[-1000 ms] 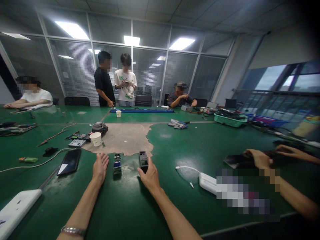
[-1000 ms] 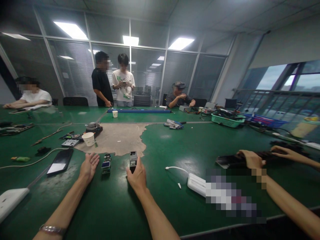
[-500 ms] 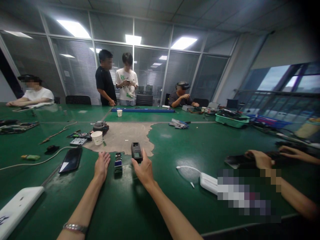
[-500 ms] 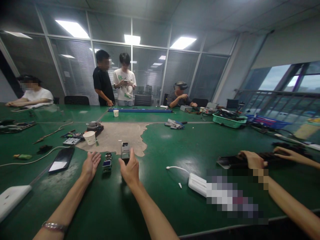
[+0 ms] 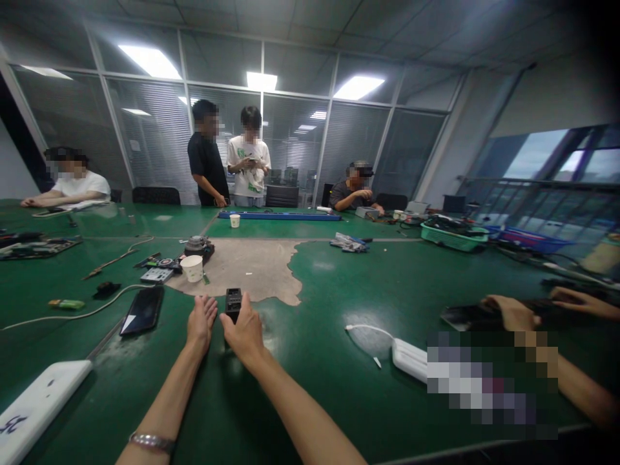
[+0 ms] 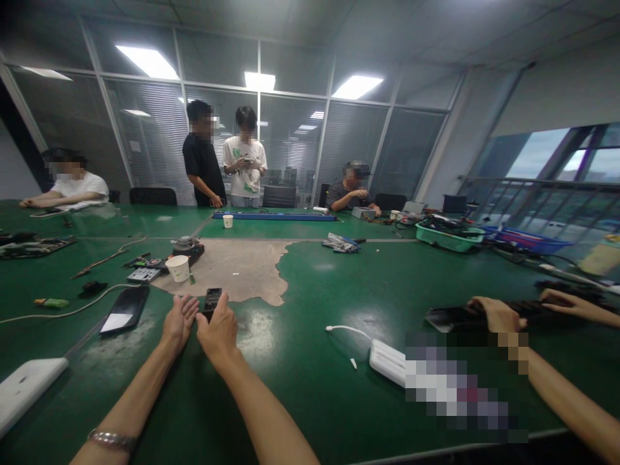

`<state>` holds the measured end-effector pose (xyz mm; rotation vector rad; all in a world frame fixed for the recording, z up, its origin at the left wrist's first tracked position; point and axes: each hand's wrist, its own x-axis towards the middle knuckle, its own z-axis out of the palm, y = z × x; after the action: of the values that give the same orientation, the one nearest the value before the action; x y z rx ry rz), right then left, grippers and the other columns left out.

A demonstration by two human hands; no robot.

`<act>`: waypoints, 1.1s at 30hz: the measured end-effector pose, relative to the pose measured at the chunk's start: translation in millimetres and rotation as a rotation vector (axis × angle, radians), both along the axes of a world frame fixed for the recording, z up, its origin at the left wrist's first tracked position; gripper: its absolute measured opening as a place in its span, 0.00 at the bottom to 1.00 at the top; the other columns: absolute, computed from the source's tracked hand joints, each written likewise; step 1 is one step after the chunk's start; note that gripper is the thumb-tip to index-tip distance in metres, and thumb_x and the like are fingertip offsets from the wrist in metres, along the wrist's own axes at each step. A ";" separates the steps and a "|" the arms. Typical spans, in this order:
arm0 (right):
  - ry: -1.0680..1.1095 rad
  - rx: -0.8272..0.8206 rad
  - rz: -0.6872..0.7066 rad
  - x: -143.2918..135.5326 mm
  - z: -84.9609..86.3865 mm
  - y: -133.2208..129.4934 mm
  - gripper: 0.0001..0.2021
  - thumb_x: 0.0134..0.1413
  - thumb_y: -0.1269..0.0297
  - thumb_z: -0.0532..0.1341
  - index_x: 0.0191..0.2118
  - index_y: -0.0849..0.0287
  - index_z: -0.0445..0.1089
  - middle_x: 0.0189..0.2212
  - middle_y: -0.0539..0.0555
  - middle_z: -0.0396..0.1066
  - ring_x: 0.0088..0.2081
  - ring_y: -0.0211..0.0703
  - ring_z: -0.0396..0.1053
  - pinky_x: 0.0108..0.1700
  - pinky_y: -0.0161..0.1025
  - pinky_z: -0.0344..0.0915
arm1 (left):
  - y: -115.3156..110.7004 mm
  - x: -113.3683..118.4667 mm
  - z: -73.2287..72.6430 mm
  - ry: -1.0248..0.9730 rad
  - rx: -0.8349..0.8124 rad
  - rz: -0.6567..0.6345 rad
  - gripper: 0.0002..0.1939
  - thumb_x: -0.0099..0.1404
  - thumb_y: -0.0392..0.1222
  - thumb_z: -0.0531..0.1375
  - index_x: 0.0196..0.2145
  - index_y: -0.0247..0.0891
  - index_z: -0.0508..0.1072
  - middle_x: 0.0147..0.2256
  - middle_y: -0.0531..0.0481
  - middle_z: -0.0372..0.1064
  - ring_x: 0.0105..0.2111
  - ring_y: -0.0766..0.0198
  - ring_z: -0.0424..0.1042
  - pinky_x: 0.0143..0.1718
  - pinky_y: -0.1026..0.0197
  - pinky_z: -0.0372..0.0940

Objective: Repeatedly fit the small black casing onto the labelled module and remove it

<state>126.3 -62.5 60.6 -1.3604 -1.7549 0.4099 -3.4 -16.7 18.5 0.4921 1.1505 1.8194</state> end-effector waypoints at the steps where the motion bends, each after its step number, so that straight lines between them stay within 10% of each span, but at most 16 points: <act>1: -0.016 -0.006 0.001 -1.4 -0.7 -0.6 0.39 0.50 0.59 0.61 0.63 0.71 0.43 0.45 0.68 0.69 0.46 0.56 0.69 0.46 0.44 0.64 | 0.0 0.2 0.7 -0.002 -0.004 0.002 0.29 0.67 0.54 0.45 0.56 0.30 0.61 0.53 0.31 0.61 0.52 0.58 0.65 0.52 0.57 0.59; 12: -0.010 0.054 0.060 1.4 -43.4 -8.7 0.42 0.48 0.61 0.62 0.63 0.74 0.42 0.54 0.71 0.59 0.55 0.58 0.59 0.54 0.47 0.58 | 2.3 -2.0 -3.6 -0.001 0.013 -0.014 0.29 0.67 0.54 0.45 0.56 0.30 0.61 0.54 0.32 0.61 0.52 0.58 0.65 0.53 0.56 0.58; 22: 0.129 0.072 0.035 0.6 -14.4 -5.6 0.41 0.50 0.63 0.61 0.64 0.71 0.39 0.50 0.67 0.65 0.51 0.53 0.65 0.50 0.43 0.63 | 2.2 -2.2 -4.8 0.022 0.017 -0.027 0.29 0.66 0.55 0.46 0.55 0.30 0.62 0.53 0.32 0.62 0.50 0.58 0.66 0.52 0.56 0.59; 27: 0.180 0.173 0.019 38.7 11.6 7.5 0.36 0.54 0.60 0.58 0.64 0.68 0.43 0.55 0.64 0.62 0.55 0.49 0.61 0.55 0.41 0.59 | 2.5 -3.0 -6.6 0.033 0.010 -0.032 0.28 0.66 0.55 0.46 0.55 0.31 0.62 0.53 0.32 0.62 0.51 0.58 0.66 0.52 0.56 0.59; 33: 0.101 0.098 -0.147 105.5 -4.7 13.7 0.36 0.53 0.60 0.59 0.63 0.70 0.45 0.54 0.67 0.62 0.54 0.52 0.62 0.54 0.44 0.60 | 2.9 -2.1 -5.4 0.024 0.011 -0.032 0.29 0.67 0.54 0.46 0.56 0.29 0.61 0.53 0.31 0.61 0.51 0.58 0.66 0.52 0.56 0.59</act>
<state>231.7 -48.8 55.9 -1.3647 -1.5612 0.3027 -5.5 -13.9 13.1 0.5373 1.1437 1.7974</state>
